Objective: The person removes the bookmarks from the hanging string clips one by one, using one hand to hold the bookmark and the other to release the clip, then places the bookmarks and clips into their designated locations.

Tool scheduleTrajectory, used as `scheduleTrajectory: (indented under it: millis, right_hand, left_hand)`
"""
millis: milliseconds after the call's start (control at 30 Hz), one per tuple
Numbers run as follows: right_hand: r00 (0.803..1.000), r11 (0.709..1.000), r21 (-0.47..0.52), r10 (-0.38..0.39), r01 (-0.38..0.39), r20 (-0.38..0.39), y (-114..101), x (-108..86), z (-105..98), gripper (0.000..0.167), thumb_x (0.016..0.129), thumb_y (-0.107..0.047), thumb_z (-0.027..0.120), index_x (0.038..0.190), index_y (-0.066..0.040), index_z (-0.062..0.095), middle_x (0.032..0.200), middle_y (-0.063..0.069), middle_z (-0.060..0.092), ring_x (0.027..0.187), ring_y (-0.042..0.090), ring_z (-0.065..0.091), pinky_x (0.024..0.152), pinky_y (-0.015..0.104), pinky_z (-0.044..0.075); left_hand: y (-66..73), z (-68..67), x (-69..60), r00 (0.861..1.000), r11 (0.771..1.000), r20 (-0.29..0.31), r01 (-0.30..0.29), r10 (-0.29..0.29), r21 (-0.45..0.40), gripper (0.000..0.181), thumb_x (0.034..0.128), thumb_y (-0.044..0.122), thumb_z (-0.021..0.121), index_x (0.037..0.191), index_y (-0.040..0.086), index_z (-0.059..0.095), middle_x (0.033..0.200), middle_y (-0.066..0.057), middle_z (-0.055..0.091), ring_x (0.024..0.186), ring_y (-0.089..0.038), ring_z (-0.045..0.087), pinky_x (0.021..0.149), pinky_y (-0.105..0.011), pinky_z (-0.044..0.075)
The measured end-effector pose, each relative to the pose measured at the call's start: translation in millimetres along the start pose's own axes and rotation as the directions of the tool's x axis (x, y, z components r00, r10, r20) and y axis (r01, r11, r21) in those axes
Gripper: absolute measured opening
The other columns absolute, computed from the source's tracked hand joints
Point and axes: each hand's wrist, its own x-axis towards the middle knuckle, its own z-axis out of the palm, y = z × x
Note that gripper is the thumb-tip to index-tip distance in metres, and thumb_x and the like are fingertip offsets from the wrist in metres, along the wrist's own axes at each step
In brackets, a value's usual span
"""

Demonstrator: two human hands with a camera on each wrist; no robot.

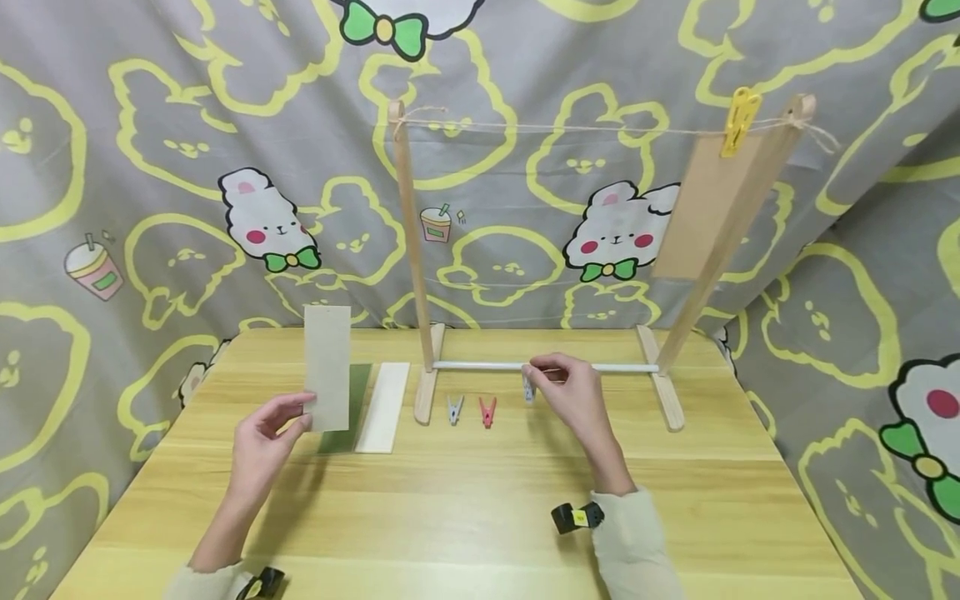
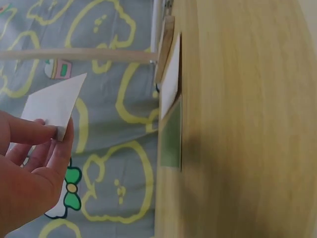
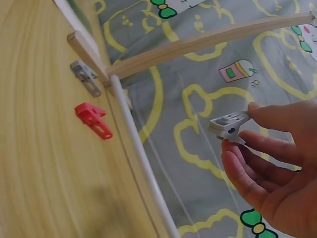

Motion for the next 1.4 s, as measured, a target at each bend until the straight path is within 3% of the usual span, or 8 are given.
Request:
scheduleTrajectory:
  millis: [167, 300, 533, 733, 1067, 1400]
  right_hand:
    - [0.997, 0.999, -0.009, 0.054, -0.053, 0.054, 5.8, 2.4, 7.8, 0.030, 0.095, -0.031, 0.077, 0.109, -0.005, 0.078, 0.096, 0.009, 0.076, 0.084, 0.023, 0.073, 0.070, 0.026, 0.057]
    - [0.997, 0.997, -0.029, 0.068, -0.067, 0.048, 7.8, 4.4, 12.8, 0.029, 0.094, -0.031, 0.078, 0.108, -0.005, 0.078, 0.095, 0.009, 0.076, 0.084, 0.022, 0.073, 0.072, 0.026, 0.057]
    - [0.997, 0.995, -0.063, 0.079, -0.078, 0.020, 13.0, 8.7, 22.9, 0.025, 0.093, -0.026, 0.079, 0.104, -0.004, 0.078, 0.094, 0.009, 0.076, 0.082, 0.023, 0.072, 0.071, 0.028, 0.056]
    - [0.994, 0.991, -0.100, 0.094, -0.088, 0.060, 21.4, 7.7, 32.1, 0.018, 0.092, -0.021, 0.079, 0.100, -0.004, 0.079, 0.087, 0.006, 0.075, 0.076, 0.017, 0.069, 0.068, 0.028, 0.056]
    - [0.989, 0.980, -0.170, 0.116, -0.100, 0.092, 30.7, 5.6, 39.4, 0.016, 0.090, -0.020, 0.081, 0.089, -0.005, 0.079, 0.080, 0.003, 0.074, 0.074, 0.017, 0.065, 0.068, 0.032, 0.055]
    - [0.977, 0.947, -0.288, 0.182, -0.143, 0.114, 36.5, 6.4, 49.2, 0.016, 0.089, -0.022, 0.082, 0.081, -0.008, 0.077, 0.074, -0.001, 0.070, 0.069, 0.014, 0.062, 0.063, 0.030, 0.053]
  left_hand:
    - [-2.7, -7.1, 1.7, 0.999, 1.000, -0.020, 0.027, -0.027, 0.008, 0.030, 0.0848, -0.026, 0.064, 0.111, -0.013, 0.070, 0.109, -0.002, 0.074, 0.094, -0.006, 0.069, 0.081, -0.019, 0.058]
    - [-5.2, -11.3, 3.1, 0.999, 0.999, -0.030, 0.036, -0.036, 0.013, 0.031, 0.0846, -0.026, 0.064, 0.112, -0.013, 0.069, 0.109, -0.002, 0.074, 0.093, -0.006, 0.069, 0.081, -0.018, 0.058]
    - [-10.5, -18.3, 2.1, 1.000, 0.999, -0.027, 0.013, -0.012, 0.037, 0.029, 0.0842, -0.026, 0.063, 0.110, -0.015, 0.069, 0.107, -0.002, 0.075, 0.092, -0.007, 0.068, 0.080, -0.016, 0.057]
    - [-15.8, -24.1, -4.8, 1.000, 0.998, -0.004, -0.004, 0.005, 0.066, 0.027, 0.0837, -0.026, 0.065, 0.108, -0.015, 0.069, 0.105, -0.001, 0.075, 0.090, -0.005, 0.067, 0.079, -0.014, 0.056]
    - [-21.7, -31.3, -6.8, 1.000, 0.989, 0.012, -0.022, 0.021, 0.144, 0.027, 0.0836, -0.024, 0.067, 0.107, -0.012, 0.071, 0.107, -0.012, 0.075, 0.091, -0.001, 0.066, 0.080, -0.011, 0.054]
    - [-26.1, -43.1, -4.2, 0.999, 0.970, 0.000, 0.044, -0.045, 0.240, 0.025, 0.0862, -0.020, 0.068, 0.110, -0.012, 0.071, 0.109, -0.008, 0.075, 0.092, 0.001, 0.066, 0.081, -0.010, 0.053]
